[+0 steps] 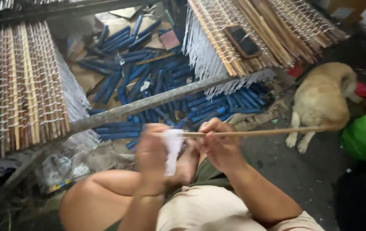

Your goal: Tying multiple white strings onto a wooden stick at regular intervals to create a mesh or curtain-like structure.

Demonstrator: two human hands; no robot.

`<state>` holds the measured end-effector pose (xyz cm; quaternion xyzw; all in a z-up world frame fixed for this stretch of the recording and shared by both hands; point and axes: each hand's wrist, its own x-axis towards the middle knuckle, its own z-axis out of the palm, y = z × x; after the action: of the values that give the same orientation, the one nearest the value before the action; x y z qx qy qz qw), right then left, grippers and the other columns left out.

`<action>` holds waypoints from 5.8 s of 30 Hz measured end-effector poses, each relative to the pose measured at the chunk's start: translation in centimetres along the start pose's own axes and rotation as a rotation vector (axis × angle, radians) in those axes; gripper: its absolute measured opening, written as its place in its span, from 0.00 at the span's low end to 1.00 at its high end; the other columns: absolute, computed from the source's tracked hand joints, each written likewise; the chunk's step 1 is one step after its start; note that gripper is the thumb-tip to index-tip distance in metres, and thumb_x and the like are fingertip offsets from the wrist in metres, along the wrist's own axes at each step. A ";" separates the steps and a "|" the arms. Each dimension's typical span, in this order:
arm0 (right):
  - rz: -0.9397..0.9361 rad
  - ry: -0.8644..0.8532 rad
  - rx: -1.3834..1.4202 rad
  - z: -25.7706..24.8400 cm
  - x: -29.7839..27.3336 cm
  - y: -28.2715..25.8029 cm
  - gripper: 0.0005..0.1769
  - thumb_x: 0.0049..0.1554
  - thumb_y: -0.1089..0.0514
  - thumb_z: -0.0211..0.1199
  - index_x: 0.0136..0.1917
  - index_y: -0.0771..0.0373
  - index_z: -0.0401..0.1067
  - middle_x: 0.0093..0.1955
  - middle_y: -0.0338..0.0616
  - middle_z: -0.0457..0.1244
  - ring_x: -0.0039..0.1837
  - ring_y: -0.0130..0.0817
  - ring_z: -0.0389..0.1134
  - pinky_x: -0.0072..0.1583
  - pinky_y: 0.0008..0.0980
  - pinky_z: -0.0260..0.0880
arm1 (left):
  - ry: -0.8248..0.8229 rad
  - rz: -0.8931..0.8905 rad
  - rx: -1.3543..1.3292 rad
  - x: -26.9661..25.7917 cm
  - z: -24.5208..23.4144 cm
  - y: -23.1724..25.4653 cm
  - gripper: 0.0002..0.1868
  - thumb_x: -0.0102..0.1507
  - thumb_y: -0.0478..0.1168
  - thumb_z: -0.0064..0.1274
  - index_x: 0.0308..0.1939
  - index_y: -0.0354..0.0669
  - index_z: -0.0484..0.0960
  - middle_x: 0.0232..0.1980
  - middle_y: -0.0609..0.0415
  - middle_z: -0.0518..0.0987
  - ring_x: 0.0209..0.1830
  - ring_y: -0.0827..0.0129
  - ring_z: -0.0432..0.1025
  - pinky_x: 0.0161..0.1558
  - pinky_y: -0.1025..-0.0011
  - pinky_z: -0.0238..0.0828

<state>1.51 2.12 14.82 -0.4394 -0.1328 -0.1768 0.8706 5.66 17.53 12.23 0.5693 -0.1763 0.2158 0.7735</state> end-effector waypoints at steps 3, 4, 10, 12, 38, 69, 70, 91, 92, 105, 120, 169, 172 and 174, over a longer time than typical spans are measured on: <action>-0.012 0.183 0.134 -3.9 1.5 -5.2 0.09 0.68 0.55 0.55 0.45 0.55 0.68 0.33 0.30 0.57 0.32 0.19 0.59 0.36 0.18 0.61 | 0.139 0.159 0.413 6.9 -8.3 2.8 0.10 0.77 0.35 0.43 0.49 0.29 0.77 0.43 0.39 0.77 0.40 0.59 0.72 0.45 0.64 0.70; -0.019 0.185 0.134 -5.6 1.7 -7.4 0.09 0.68 0.55 0.55 0.45 0.55 0.68 0.33 0.30 0.57 0.32 0.19 0.59 0.36 0.18 0.61 | 0.133 0.162 0.409 6.7 -9.8 4.2 0.10 0.77 0.35 0.43 0.49 0.29 0.77 0.43 0.39 0.77 0.40 0.59 0.72 0.45 0.64 0.70; -0.663 -0.062 -1.414 -5.9 0.9 -10.0 0.11 0.59 0.67 0.60 0.35 0.62 0.65 0.44 0.48 0.59 0.47 0.44 0.64 0.50 0.40 0.63 | 0.446 0.227 1.083 4.2 -7.5 5.9 0.05 0.71 0.35 0.49 0.46 0.36 0.77 0.43 0.43 0.78 0.42 0.51 0.73 0.47 0.57 0.65; -0.105 -0.379 -0.803 -0.1 0.6 -8.1 0.06 0.54 0.61 0.73 0.44 0.57 0.77 0.45 0.44 0.71 0.48 0.34 0.74 0.51 0.31 0.77 | 0.109 -0.166 -0.082 2.6 -2.8 6.6 0.24 0.71 0.61 0.44 0.43 0.43 0.75 0.44 0.52 0.76 0.45 0.69 0.70 0.53 0.73 0.67; -0.050 -0.600 -1.448 4.9 2.9 -8.3 0.12 0.66 0.54 0.51 0.61 0.54 0.70 0.56 0.40 0.70 0.48 0.42 0.74 0.44 0.39 0.70 | -0.275 -0.317 0.211 -0.9 -2.0 2.8 0.17 0.63 0.45 0.59 0.52 0.41 0.83 0.45 0.55 0.84 0.42 0.72 0.76 0.45 0.77 0.73; -0.139 -0.335 -1.601 5.1 1.4 -6.4 0.06 0.63 0.44 0.58 0.53 0.39 0.72 0.33 0.34 0.63 0.35 0.42 0.71 0.40 0.37 0.73 | -0.357 -0.354 0.447 0.8 -0.8 5.7 0.22 0.57 0.53 0.67 0.25 0.41 0.76 0.20 0.47 0.74 0.16 0.61 0.71 0.20 0.68 0.66; -0.141 -0.335 -1.601 5.1 1.4 -6.4 0.06 0.63 0.44 0.58 0.53 0.39 0.72 0.33 0.34 0.63 0.35 0.42 0.71 0.40 0.37 0.73 | -0.356 -0.353 0.446 0.5 -1.2 5.1 0.22 0.57 0.53 0.67 0.25 0.41 0.76 0.20 0.47 0.74 0.16 0.61 0.71 0.20 0.68 0.66; -0.164 -0.265 -1.615 5.3 1.4 -6.6 0.06 0.61 0.45 0.62 0.47 0.45 0.72 0.30 0.37 0.61 0.33 0.45 0.70 0.38 0.37 0.71 | -0.285 -0.185 0.326 1.0 -3.6 4.2 0.16 0.74 0.47 0.40 0.39 0.48 0.81 0.38 0.55 0.84 0.41 0.62 0.80 0.48 0.66 0.75; -0.155 -0.264 -1.601 5.5 1.4 -6.7 0.06 0.61 0.45 0.63 0.46 0.45 0.73 0.30 0.38 0.62 0.32 0.45 0.70 0.38 0.38 0.71 | -0.297 -0.249 0.344 0.5 -3.6 4.4 0.14 0.71 0.49 0.45 0.40 0.49 0.81 0.39 0.54 0.86 0.40 0.59 0.80 0.48 0.62 0.75; -0.164 -0.328 -1.621 5.5 1.2 -6.4 0.08 0.62 0.41 0.60 0.50 0.43 0.71 0.33 0.36 0.60 0.33 0.45 0.70 0.39 0.39 0.72 | -0.381 -0.049 0.321 1.0 -1.8 6.1 0.05 0.65 0.38 0.58 0.42 0.51 0.88 0.36 0.54 0.83 0.35 0.61 0.78 0.42 0.67 0.75; -0.191 -0.321 -1.641 5.5 1.2 -6.5 0.06 0.61 0.45 0.61 0.49 0.45 0.73 0.32 0.36 0.61 0.31 0.44 0.70 0.38 0.38 0.72 | -0.309 -0.175 0.416 0.3 -2.4 4.0 0.08 0.61 0.44 0.65 0.33 0.46 0.87 0.29 0.50 0.80 0.29 0.58 0.77 0.36 0.68 0.74; -0.050 -0.344 -1.326 5.7 1.8 -10.3 0.08 0.68 0.59 0.58 0.48 0.64 0.75 0.27 0.46 0.59 0.28 0.40 0.60 0.34 0.33 0.62 | -0.228 -0.450 -0.169 0.6 1.1 8.8 0.13 0.71 0.45 0.51 0.44 0.41 0.85 0.34 0.55 0.82 0.40 0.80 0.69 0.47 0.72 0.74; -0.045 -0.353 -1.352 5.3 1.7 -10.2 0.08 0.67 0.58 0.60 0.47 0.62 0.74 0.26 0.44 0.59 0.27 0.40 0.61 0.33 0.32 0.62 | -0.298 -0.396 -0.031 0.4 0.7 7.2 0.10 0.70 0.43 0.53 0.43 0.42 0.86 0.33 0.49 0.82 0.38 0.79 0.72 0.42 0.69 0.76; -0.046 -0.336 -1.350 5.4 1.8 -10.1 0.09 0.68 0.58 0.60 0.46 0.61 0.74 0.26 0.44 0.59 0.27 0.39 0.60 0.33 0.32 0.61 | -0.380 -0.402 -0.030 0.9 0.6 7.8 0.10 0.66 0.44 0.60 0.43 0.43 0.88 0.33 0.51 0.84 0.35 0.78 0.74 0.42 0.71 0.76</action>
<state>-1.59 0.56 25.87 -0.9031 -0.1359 -0.1689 0.3706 2.20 19.11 19.17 0.6116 -0.2046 -0.0553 0.7622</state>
